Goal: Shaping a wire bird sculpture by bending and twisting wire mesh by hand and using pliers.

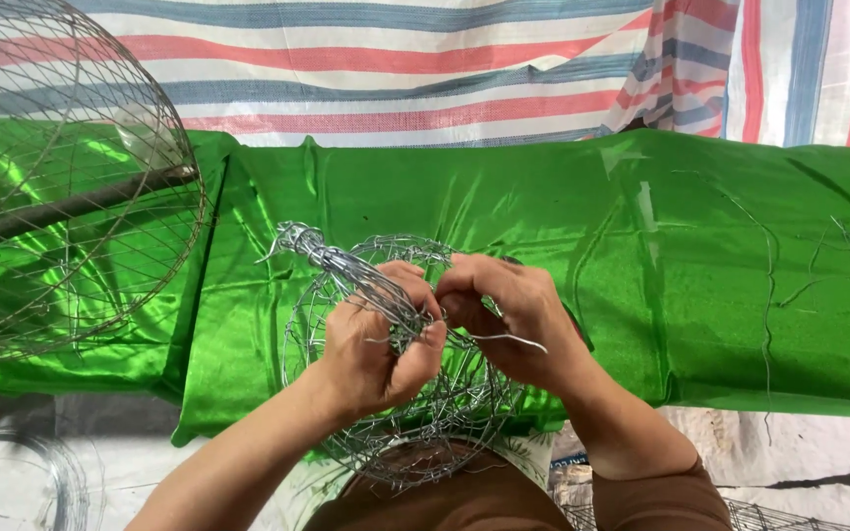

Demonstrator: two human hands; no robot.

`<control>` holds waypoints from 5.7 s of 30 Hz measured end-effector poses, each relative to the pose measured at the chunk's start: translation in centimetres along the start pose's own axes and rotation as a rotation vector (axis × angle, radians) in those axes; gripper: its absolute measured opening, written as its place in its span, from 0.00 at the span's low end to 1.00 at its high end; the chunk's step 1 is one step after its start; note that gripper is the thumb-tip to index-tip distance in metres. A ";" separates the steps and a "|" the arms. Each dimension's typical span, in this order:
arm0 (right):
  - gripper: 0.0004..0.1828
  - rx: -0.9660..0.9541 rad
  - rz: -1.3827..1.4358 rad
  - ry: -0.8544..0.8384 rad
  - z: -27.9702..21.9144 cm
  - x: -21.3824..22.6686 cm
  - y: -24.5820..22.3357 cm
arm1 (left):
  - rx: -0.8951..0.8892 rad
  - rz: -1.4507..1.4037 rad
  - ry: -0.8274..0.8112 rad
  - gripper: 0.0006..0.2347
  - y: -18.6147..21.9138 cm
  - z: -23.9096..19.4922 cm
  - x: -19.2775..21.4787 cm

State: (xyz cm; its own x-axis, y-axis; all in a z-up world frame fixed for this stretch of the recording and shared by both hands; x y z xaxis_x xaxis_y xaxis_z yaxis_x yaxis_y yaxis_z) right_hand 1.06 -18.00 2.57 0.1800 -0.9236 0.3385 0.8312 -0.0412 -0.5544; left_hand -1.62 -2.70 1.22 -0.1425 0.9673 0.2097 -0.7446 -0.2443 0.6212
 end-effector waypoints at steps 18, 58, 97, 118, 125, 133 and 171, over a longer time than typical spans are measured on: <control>0.13 -0.203 -0.107 0.203 -7.9 5.8 7.1 | 0.242 0.140 0.000 0.12 -2.5 0.6 2.2; 0.32 -0.699 0.621 0.073 -12.9 7.3 1.2 | 0.343 -0.116 -0.032 0.15 1.3 -0.2 3.4; 0.29 -0.520 1.082 -0.869 -4.7 4.8 -2.8 | 0.135 -0.128 -0.204 0.09 2.4 -2.9 3.3; 0.32 -0.963 1.686 -1.598 -2.5 1.5 6.0 | -0.094 -0.092 -0.372 0.13 6.4 -3.9 3.4; 0.30 -0.699 1.589 -1.503 -1.9 1.0 4.4 | -0.061 -0.160 -0.225 0.08 4.3 -3.5 4.8; 0.24 -0.510 1.235 -0.842 -2.6 8.6 5.3 | 0.148 -0.106 -0.224 0.13 0.2 -0.6 3.9; 0.09 0.225 -0.050 0.076 1.5 -1.2 -1.8 | 0.344 -0.058 -0.158 0.08 -1.6 2.6 2.4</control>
State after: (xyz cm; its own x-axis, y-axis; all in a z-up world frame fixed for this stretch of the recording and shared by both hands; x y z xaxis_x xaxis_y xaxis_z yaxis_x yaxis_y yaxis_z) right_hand 0.12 -16.27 4.26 0.1022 -0.9489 0.2986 0.9361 -0.0098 -0.3516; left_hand 0.90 -0.22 2.73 0.0154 0.9645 0.2636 -0.4824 -0.2237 0.8469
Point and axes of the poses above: each hand's wrist, its own z-axis towards the middle knuckle, its own x-axis out of the back of the hand, y = z × x, the point moved 5 cm from there along z, towards the middle knuckle, and after that the axes turned 11 degrees about x, right-handed, at the moved point
